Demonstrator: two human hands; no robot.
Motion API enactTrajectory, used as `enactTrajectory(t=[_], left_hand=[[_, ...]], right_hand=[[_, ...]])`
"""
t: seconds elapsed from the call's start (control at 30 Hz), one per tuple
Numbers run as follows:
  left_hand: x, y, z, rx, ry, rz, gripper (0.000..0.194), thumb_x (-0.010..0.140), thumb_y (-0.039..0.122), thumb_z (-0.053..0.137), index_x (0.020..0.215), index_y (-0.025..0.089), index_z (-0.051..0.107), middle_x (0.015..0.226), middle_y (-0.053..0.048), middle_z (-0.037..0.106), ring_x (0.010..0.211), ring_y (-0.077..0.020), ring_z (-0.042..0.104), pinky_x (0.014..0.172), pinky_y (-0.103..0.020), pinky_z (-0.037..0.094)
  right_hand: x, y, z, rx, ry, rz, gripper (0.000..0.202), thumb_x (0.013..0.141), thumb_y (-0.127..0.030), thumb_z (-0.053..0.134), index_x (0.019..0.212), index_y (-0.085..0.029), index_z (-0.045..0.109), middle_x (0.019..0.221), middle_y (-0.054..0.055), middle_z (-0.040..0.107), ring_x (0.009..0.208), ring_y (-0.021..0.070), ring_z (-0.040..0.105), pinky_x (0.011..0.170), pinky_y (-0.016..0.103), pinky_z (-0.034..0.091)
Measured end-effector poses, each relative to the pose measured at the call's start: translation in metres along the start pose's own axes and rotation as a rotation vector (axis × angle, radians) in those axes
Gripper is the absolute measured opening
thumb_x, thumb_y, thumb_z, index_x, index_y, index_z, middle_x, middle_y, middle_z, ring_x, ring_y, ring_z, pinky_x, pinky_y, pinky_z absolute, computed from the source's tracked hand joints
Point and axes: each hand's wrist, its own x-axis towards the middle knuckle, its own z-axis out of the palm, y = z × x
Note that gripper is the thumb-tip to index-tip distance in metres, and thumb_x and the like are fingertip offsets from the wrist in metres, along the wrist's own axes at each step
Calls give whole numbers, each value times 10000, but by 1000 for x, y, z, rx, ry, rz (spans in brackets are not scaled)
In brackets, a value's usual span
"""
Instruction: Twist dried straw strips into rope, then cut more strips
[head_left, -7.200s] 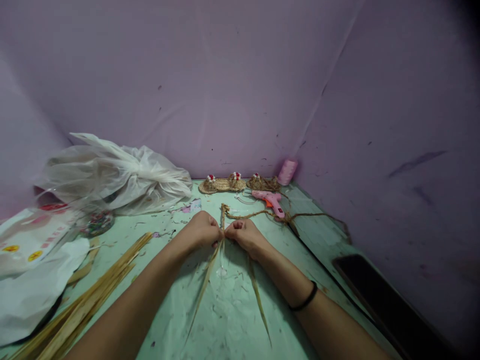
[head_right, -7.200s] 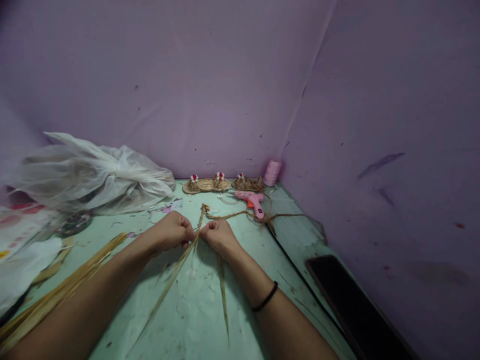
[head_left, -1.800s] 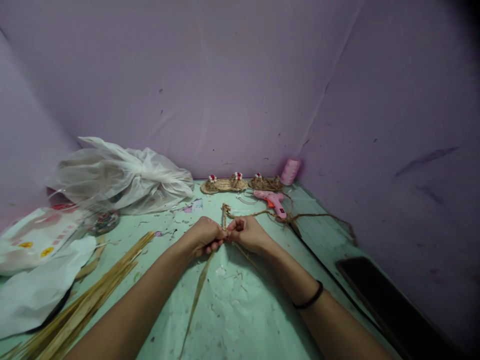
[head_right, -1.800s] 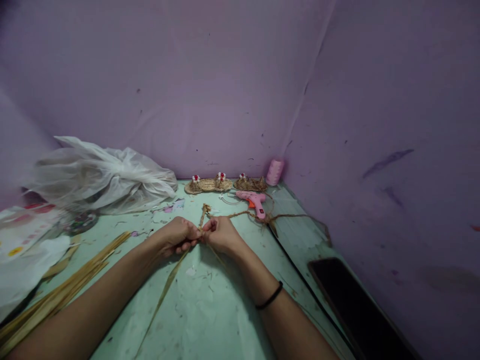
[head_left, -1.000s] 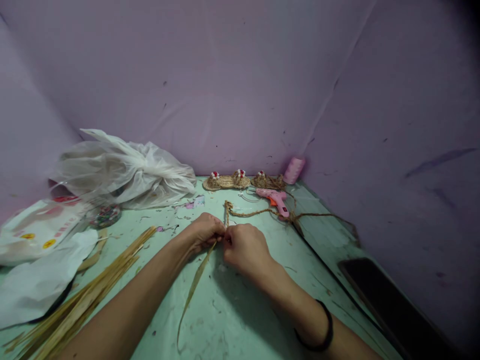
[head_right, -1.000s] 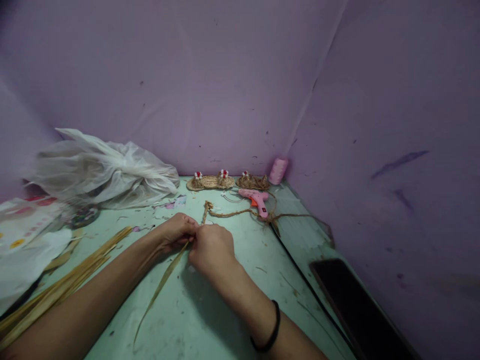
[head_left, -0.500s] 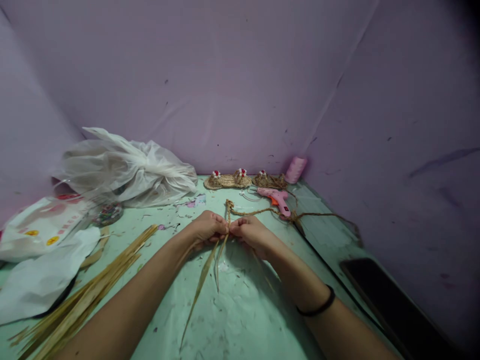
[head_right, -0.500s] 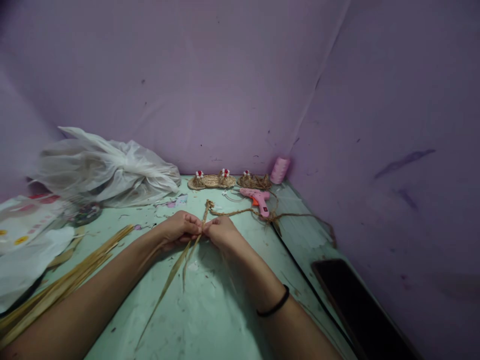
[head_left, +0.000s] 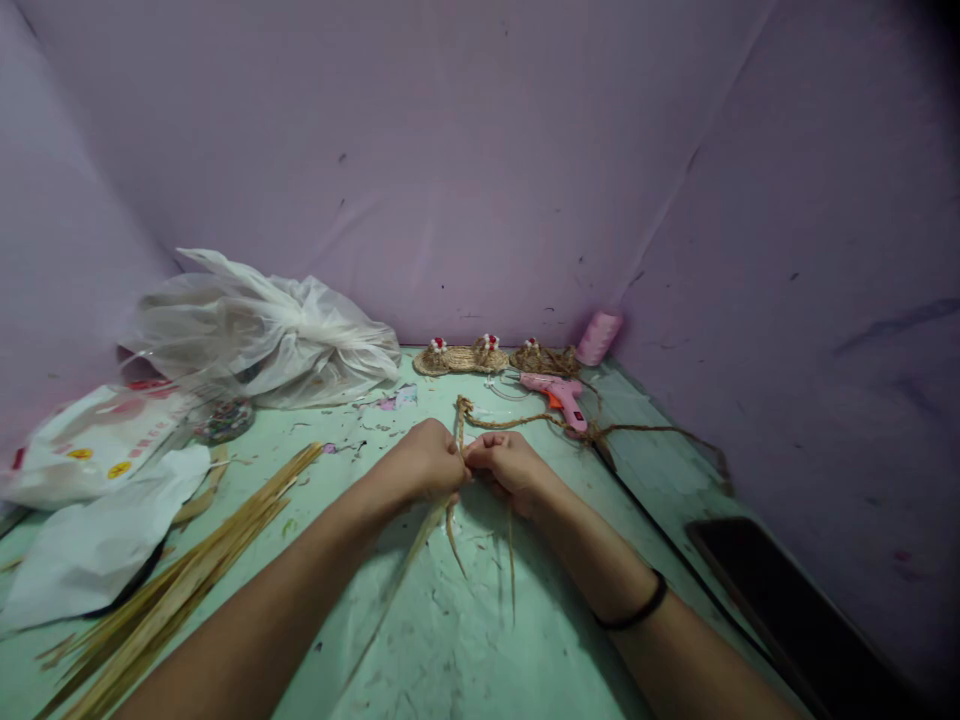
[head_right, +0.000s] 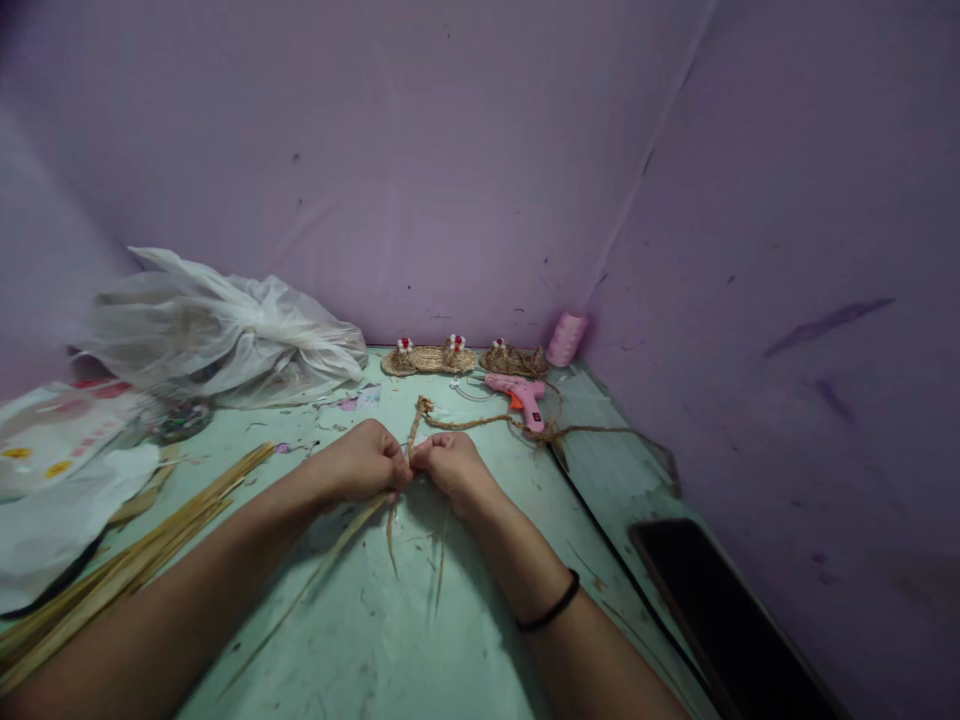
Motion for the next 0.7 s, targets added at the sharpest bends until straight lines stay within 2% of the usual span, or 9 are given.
enactTrajectory(t=[0.1,0.17,0.23,0.3,0.4,0.43,0.57,0.63,0.7], left_hand=[[-8,6,20,158,260,76,32,509,134,544,482,150,541,418,-10,433,465,-139,444,444,-222,236],[-12,8,24,202,348,125,31,521,135,550,496,154,551,449,-25,456,510,-157,476,468,-227,252],[-13,9,17,161,241,140,56,541,163,561,487,150,557,427,-25,465,487,-148,478,461,-223,267],[-12,9,3,43,96,85,125,578,221,563,485,137,564,368,-10,447,407,-121,441,421,-212,268],[-3,4,-13,-275,97,-26,133,637,216,527,582,111,589,373,9,468,324,-79,378,355,-190,255],[1,1,-14,-392,61,-47,115,644,186,519,610,102,590,388,10,480,319,-70,375,343,-181,259],[15,-12,-5,-743,-265,-106,87,663,112,522,616,68,581,448,-25,523,368,-63,450,356,-150,341],[20,-17,1,-839,-338,-117,90,676,113,534,625,57,584,506,-44,553,406,-59,487,391,-142,387],[23,-19,4,-852,-344,-106,93,679,105,538,621,51,586,512,-39,549,406,-53,487,400,-139,397]], right_hand=[[3,5,0,84,10,-7,58,489,-84,488,484,-141,488,344,-67,410,315,38,284,347,195,158],[5,7,-1,95,-1,-13,67,483,-81,481,461,-143,471,329,-71,377,311,37,257,343,199,130],[4,7,-3,112,-48,-7,83,491,-80,472,438,-143,459,318,-68,365,307,38,260,343,196,149],[2,3,-4,144,-104,13,91,505,-80,473,436,-140,469,323,-55,396,312,46,310,354,191,214],[-2,-2,-6,189,-174,49,81,530,-95,501,460,-136,492,347,-38,449,327,59,375,377,191,275],[-2,-3,-7,201,-183,54,76,535,-101,514,470,-135,495,360,-34,465,334,60,389,382,190,284],[-1,-2,-12,211,-175,36,41,542,-112,552,535,-130,516,438,-21,534,374,57,435,402,177,299],[0,-1,-15,162,-194,20,36,541,-118,558,558,-127,528,456,-22,546,356,40,400,366,165,229],[1,0,-17,90,-218,2,28,545,-129,557,562,-126,534,441,-33,529,322,23,324,341,173,144]])
